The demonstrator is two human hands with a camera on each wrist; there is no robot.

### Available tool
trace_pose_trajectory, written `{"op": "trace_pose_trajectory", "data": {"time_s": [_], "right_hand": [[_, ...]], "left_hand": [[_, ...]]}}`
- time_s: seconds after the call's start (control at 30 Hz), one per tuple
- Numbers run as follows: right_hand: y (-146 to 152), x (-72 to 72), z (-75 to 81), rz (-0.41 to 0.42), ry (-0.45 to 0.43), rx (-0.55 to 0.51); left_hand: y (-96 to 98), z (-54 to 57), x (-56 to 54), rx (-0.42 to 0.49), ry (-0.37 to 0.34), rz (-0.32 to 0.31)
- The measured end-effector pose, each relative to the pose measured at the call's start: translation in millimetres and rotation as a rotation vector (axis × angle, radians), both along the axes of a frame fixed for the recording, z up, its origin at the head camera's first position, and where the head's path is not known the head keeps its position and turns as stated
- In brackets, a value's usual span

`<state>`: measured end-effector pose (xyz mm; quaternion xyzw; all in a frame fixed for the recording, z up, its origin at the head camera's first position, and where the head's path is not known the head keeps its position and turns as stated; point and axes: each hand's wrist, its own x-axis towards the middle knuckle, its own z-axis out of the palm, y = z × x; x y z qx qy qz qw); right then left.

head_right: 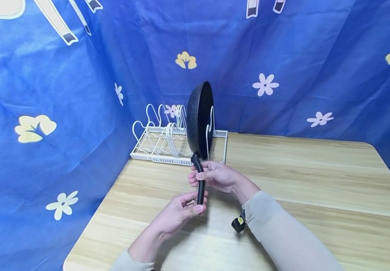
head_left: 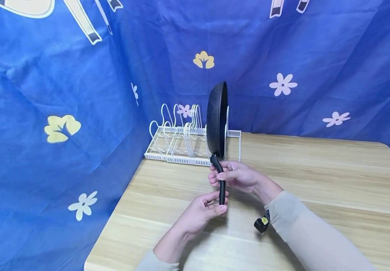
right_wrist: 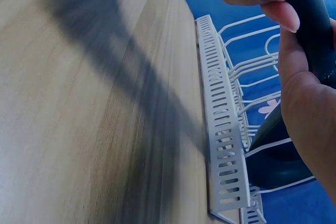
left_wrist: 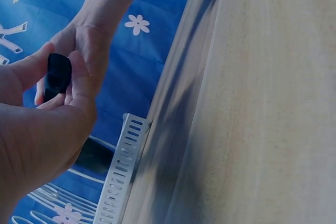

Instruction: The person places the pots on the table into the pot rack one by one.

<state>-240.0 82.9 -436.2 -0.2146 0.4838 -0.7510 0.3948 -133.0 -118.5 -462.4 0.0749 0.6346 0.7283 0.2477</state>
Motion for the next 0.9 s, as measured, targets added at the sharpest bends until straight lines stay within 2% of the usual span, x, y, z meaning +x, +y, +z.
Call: {"op": "trace_pose_trajectory", "data": {"time_s": [0.2,0.67,0.73,0.9], "right_hand": [[0.3,-1.9,-3.1,-0.002,-0.019,-0.005],[-2.3,-0.2,-9.7,-0.006,-0.041,0.005],[-2.5,-0.3,-10.2,-0.016,-0.043,0.004],[-0.1,-1.9,-11.7,-0.007,-0.047,0.023]], "left_hand": [[1.8,0.8,-1.2,0.009,-0.025,0.004],[-1.0,-2.9,1.3,-0.073,0.002,-0.012],[-2.1,-2.8,-0.3,-0.085,0.013,-0.026],[-7.8,-2.1,-10.7,-0.123,0.042,-0.106]]}}
